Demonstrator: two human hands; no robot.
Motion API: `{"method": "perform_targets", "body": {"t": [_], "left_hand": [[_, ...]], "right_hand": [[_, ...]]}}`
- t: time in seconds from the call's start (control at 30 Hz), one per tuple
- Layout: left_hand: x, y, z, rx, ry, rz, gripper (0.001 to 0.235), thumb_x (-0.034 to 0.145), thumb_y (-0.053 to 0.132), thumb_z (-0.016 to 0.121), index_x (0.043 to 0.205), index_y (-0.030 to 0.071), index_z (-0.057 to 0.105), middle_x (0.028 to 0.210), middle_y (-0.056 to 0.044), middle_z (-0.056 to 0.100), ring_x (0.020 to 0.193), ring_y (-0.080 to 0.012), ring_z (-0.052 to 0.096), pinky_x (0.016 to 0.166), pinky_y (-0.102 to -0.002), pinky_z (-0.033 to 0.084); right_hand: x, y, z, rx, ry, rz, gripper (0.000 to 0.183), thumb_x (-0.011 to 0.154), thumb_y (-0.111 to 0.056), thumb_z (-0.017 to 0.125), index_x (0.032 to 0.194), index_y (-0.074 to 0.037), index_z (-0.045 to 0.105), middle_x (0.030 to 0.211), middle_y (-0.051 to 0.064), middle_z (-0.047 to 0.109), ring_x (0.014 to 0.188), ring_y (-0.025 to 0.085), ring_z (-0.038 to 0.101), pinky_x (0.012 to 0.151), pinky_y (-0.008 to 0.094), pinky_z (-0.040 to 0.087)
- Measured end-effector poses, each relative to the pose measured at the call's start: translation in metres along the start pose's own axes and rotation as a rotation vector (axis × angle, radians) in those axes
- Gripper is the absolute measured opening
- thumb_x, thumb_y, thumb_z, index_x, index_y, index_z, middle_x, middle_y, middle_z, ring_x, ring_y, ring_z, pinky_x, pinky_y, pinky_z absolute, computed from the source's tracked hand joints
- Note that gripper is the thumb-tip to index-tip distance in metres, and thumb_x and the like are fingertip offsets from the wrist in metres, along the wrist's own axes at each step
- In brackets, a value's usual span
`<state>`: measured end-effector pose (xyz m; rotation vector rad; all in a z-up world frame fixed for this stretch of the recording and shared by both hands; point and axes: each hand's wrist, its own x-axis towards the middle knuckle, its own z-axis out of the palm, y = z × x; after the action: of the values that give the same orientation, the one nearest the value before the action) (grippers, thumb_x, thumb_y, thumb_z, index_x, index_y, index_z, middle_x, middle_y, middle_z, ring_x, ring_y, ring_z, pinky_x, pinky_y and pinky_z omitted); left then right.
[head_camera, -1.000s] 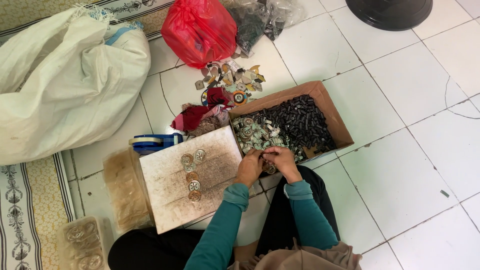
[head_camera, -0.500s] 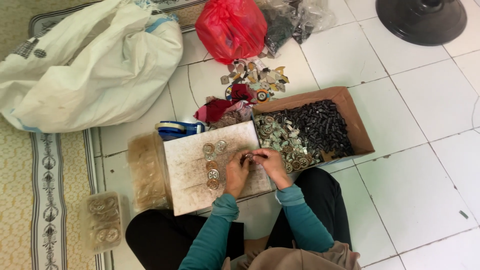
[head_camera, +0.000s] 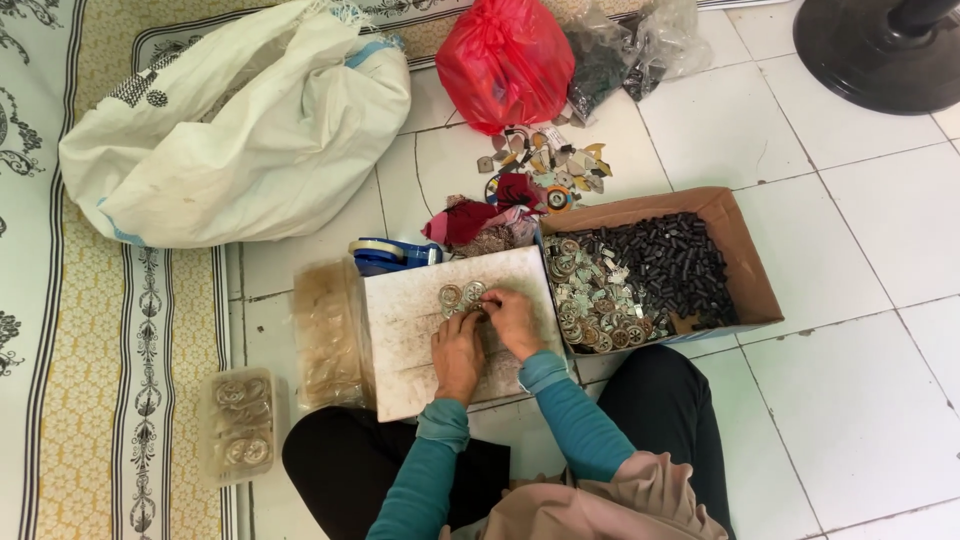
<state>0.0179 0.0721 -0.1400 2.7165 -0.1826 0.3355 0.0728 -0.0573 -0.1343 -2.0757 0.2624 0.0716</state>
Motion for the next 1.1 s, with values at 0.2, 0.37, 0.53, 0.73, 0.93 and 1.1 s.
{"method": "perform_targets", "body": {"t": [0.2,0.37,0.53,0.73,0.93,1.1], "left_hand": [[-0.006,-0.004,0.010,0.126,0.013,0.115,0.034,0.091,0.019,0.060,0.124,0.022,0.067,0.127,-0.001,0.062,0.120,-0.0228,0.056,0.095,-0.039,0.044],[-0.004,0.001,0.001,0.163,0.001,0.156,0.036,0.089,0.017,0.061,0.124,0.020,0.066,0.127,-0.003,0.061,0.118,-0.0247,0.057,0.097,-0.042,0.042],[0.017,0.041,-0.002,0.070,-0.035,0.221,0.030,0.093,0.019,0.056,0.121,0.021,0.067,0.126,-0.004,0.061,0.121,-0.0253,0.058,0.097,-0.042,0.043],[0.046,0.121,0.027,-0.113,-0.245,0.433,0.034,0.092,0.009,0.056,0.123,0.018,0.068,0.127,-0.005,0.062,0.123,-0.0253,0.056,0.095,-0.038,0.045],[0.039,0.131,0.118,0.366,-0.517,0.483,0.015,0.091,0.026,0.065,0.098,0.017,0.076,0.114,-0.004,0.070,0.123,-0.0235,0.046,0.111,-0.048,0.024],[0.049,0.135,0.120,0.392,-0.656,0.421,0.024,0.095,0.033,0.060,0.103,0.018,0.077,0.123,-0.001,0.071,0.133,-0.0218,0.040,0.117,-0.051,0.014]], "right_hand": [[-0.006,-0.017,-0.004,-0.277,-0.019,0.039,0.014,0.092,-0.030,0.071,0.104,-0.028,0.078,0.105,0.001,0.078,0.105,0.028,0.073,0.091,0.043,0.058],[-0.006,-0.021,-0.014,-0.196,-0.001,0.068,0.016,0.091,-0.032,0.073,0.105,-0.025,0.077,0.101,0.004,0.078,0.100,0.029,0.074,0.086,0.042,0.059],[0.000,-0.010,-0.073,0.028,0.146,0.104,0.015,0.087,-0.029,0.075,0.101,-0.029,0.079,0.083,0.006,0.076,0.083,0.028,0.074,0.073,0.042,0.058],[0.029,0.115,-0.140,0.030,0.179,0.231,0.020,0.088,-0.021,0.076,0.107,-0.019,0.079,0.084,0.010,0.075,0.081,0.023,0.070,0.072,0.040,0.056],[0.019,0.127,-0.144,-0.182,-0.075,0.244,0.031,0.091,-0.014,0.072,0.122,-0.018,0.075,0.091,0.021,0.075,0.092,0.040,0.073,0.076,0.050,0.061],[0.023,0.125,-0.129,-0.474,-0.237,0.188,0.050,0.093,-0.010,0.066,0.142,-0.020,0.060,0.120,0.022,0.070,0.105,0.040,0.071,0.084,0.056,0.060]]}}
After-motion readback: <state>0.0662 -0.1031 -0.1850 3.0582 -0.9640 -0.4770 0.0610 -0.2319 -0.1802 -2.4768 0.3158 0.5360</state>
